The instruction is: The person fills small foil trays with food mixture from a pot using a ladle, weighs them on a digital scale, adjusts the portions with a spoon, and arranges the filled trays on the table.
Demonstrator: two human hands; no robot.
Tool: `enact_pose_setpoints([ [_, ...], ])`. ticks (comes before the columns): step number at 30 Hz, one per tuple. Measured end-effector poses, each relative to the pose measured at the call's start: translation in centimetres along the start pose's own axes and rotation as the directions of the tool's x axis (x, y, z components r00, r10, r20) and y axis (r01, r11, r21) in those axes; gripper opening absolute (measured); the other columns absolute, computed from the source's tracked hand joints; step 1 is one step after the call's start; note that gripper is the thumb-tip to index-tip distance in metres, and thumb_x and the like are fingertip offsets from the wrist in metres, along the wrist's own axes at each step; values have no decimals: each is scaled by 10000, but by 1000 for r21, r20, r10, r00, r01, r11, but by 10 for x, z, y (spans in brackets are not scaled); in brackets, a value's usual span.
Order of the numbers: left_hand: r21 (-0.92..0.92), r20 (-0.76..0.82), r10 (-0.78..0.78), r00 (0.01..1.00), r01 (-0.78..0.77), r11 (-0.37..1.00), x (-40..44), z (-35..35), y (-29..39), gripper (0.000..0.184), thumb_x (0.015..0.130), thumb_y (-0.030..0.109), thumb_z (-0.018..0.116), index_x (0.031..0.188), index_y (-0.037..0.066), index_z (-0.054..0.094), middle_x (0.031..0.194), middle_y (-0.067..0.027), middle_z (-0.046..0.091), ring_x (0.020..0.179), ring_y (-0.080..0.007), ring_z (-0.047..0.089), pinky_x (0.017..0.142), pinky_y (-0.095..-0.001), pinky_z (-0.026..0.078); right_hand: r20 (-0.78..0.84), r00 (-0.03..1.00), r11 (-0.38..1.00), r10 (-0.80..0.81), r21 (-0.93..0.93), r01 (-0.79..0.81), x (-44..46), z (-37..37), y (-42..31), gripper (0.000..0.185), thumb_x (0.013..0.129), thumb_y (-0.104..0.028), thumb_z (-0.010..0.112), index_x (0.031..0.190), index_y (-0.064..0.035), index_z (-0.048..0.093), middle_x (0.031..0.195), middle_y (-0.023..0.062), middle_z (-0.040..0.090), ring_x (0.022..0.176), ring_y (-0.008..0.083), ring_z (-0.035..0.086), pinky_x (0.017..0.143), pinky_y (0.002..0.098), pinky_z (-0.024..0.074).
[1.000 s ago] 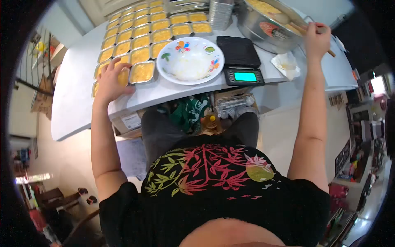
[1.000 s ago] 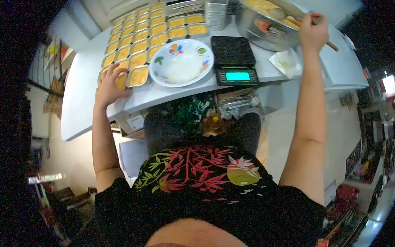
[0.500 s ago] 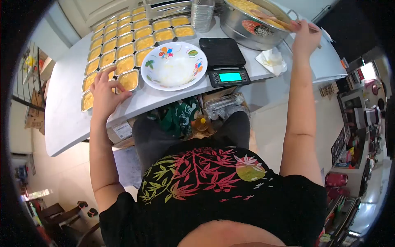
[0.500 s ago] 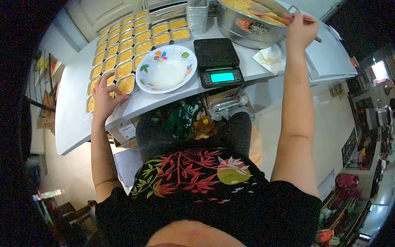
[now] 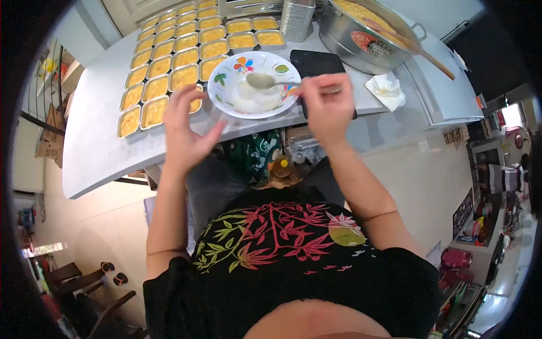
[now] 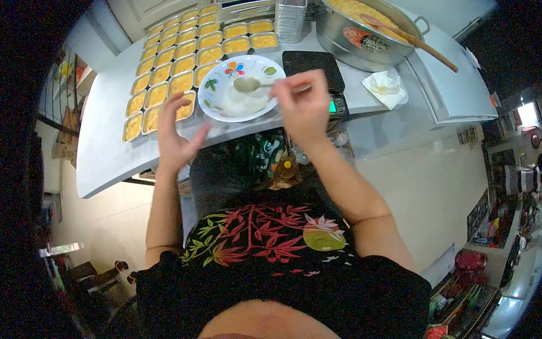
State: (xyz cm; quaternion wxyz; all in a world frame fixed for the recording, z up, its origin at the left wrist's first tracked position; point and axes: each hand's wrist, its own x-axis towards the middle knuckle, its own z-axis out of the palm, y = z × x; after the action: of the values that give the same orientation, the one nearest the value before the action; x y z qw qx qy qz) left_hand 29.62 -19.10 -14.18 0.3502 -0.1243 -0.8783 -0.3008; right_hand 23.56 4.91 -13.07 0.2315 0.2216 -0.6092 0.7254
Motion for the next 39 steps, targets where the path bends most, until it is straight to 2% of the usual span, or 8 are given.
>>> enact_pose_setpoints([
  [6, -224, -97, 0, 995, -21, 974, -18, 48, 27, 693, 600, 166, 790, 1193, 70, 445, 1298, -221, 390, 1202, -386, 394, 1009, -456, 327, 245, 955, 938, -168, -258, 231, -31, 9, 16, 170, 794, -45, 685, 816, -3, 521, 813, 88, 604, 702, 154, 609, 614, 273, 503],
  [13, -157, -22, 5, 1000, -8, 988, -6, 61, 23, 644, 604, 121, 755, 1179, 76, 470, 1302, -193, 395, 1196, -399, 392, 982, -449, 355, 608, 791, 877, 69, -415, 243, -15, 2, -14, 225, 675, 9, 711, 846, -57, 582, 973, 84, 593, 840, 243, 605, 703, 313, 498],
  [18, -230, -55, -53, 997, 39, 972, -11, 75, 19, 547, 621, 117, 751, 1116, 64, 525, 1266, -171, 436, 1164, -371, 432, 952, -420, 389, 758, 641, 812, 117, -445, 378, 28, -15, -33, 306, 664, 92, 543, 913, -73, 606, 1017, 93, 561, 915, 233, 583, 678, 286, 491],
  [21, -137, -93, -25, 995, 12, 990, -15, 80, 19, 526, 620, 126, 758, 1094, 64, 539, 1253, -171, 448, 1163, -370, 431, 948, -428, 390, 663, 743, 730, 94, -553, 401, 86, -24, -28, 246, 723, 24, 558, 950, -60, 602, 983, 57, 584, 819, 139, 575, 593, 246, 462],
  [26, -61, -173, 43, 984, -55, 997, -17, 86, 19, 506, 623, 143, 755, 1078, 79, 545, 1252, -153, 446, 1168, -377, 415, 970, -482, 355, 722, 691, 125, 34, -689, 714, 210, -14, 26, 337, 764, -84, 621, 1095, -110, 565, 1107, 97, 559, 1092, 332, 502, 898, 391, 426],
  [29, -51, -184, 45, 982, -55, 997, -18, 86, 19, 523, 628, 150, 747, 1096, 75, 528, 1264, -161, 432, 1195, -400, 384, 997, -514, 323, 674, 717, -159, 177, -700, 697, 254, 16, 51, 526, 708, -119, 708, 1195, -141, 511, 1200, 93, 525, 1163, 312, 467, 905, 460, 414],
  [35, -81, -152, 3, 988, -15, 997, -19, 79, 19, 556, 633, 154, 735, 1124, 53, 492, 1275, -191, 418, 1223, -442, 346, 1020, -532, 294, 213, 701, -294, 681, -797, 528, 304, 56, 65, 843, 490, -189, 869, 1238, -154, 482, 1232, 78, 564, 1148, 289, 522, 902, 549, 369],
  [39, -123, -152, -5, 988, -14, 992, -18, 78, 16, 581, 628, 171, 739, 1136, 60, 481, 1286, -196, 403, 1230, -454, 332, 1026, -545, 282, 277, 574, -165, 771, -783, 600, 336, 53, 92, 678, 535, -132, 857, 1165, -145, 606, 1127, 97, 639, 1069, 320, 582, 881, 586, 374],
])
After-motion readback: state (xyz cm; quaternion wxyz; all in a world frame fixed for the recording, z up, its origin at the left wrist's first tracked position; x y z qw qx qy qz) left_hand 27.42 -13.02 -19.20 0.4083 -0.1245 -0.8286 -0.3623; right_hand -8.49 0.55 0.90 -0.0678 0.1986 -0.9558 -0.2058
